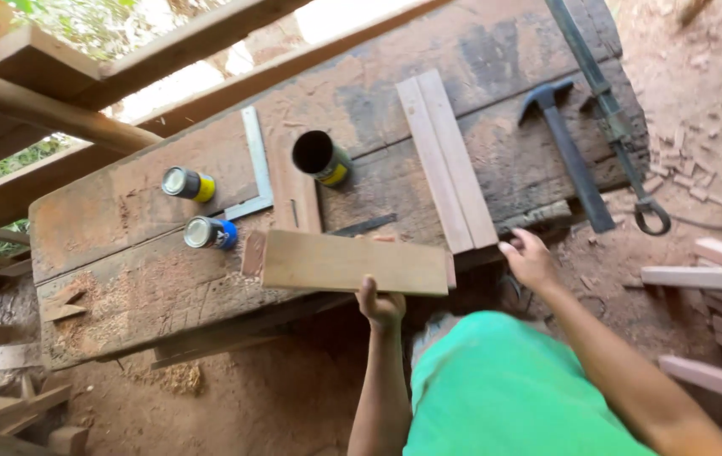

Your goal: Assembling a wooden frame by applying glue to joints and clamping pieces together on a workbench.

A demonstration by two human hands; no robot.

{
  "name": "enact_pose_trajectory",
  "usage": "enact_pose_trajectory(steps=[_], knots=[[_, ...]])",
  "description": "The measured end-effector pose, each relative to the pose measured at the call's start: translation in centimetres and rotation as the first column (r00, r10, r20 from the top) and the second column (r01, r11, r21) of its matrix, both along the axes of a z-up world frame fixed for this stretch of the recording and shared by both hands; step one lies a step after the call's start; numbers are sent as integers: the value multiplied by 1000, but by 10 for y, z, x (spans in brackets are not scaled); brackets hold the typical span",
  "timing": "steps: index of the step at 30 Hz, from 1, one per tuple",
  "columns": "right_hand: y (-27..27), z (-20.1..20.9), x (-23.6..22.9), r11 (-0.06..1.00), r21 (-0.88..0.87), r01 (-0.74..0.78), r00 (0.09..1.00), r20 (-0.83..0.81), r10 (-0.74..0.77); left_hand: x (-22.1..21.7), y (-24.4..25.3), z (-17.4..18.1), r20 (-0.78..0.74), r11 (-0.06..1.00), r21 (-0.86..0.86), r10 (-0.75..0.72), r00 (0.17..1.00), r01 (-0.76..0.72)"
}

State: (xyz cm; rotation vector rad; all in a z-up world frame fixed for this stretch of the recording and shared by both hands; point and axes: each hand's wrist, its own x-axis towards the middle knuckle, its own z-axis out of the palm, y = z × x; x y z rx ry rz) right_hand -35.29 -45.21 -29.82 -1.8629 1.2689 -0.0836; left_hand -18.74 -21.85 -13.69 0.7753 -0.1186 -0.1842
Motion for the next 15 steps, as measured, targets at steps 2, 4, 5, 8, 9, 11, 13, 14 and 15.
enact_pose_trajectory(steps=[2,4,5,8,9,11,13,14,15], knots=[[-6,-2,9,997,-32,-77,997,-1,77,-13,-1,-17,29,993,85,84,996,-86],[-12,15,36,942,328,77,991,81,-109,-19,-12,-16,-64,961,124,255,965,-246],[-19,23,57,859,496,125,974,106,-202,-16,-19,-16,-102,936,138,338,936,-323],[9,25,53,557,805,204,925,28,-378,-44,14,-19,-201,858,244,500,842,-451],[12,13,49,476,851,224,866,50,-498,-46,30,-22,-326,926,155,377,867,-345],[0,28,56,403,889,216,789,84,-608,-37,36,-19,-422,970,31,233,876,-243],[-8,80,53,484,835,263,868,15,-497,-33,31,-4,-475,965,191,251,843,-180],[-19,70,39,486,831,269,865,13,-501,-31,31,-2,-480,967,186,244,842,-174],[-31,60,26,415,902,123,853,118,-509,-28,30,1,-517,958,239,265,814,-160]])
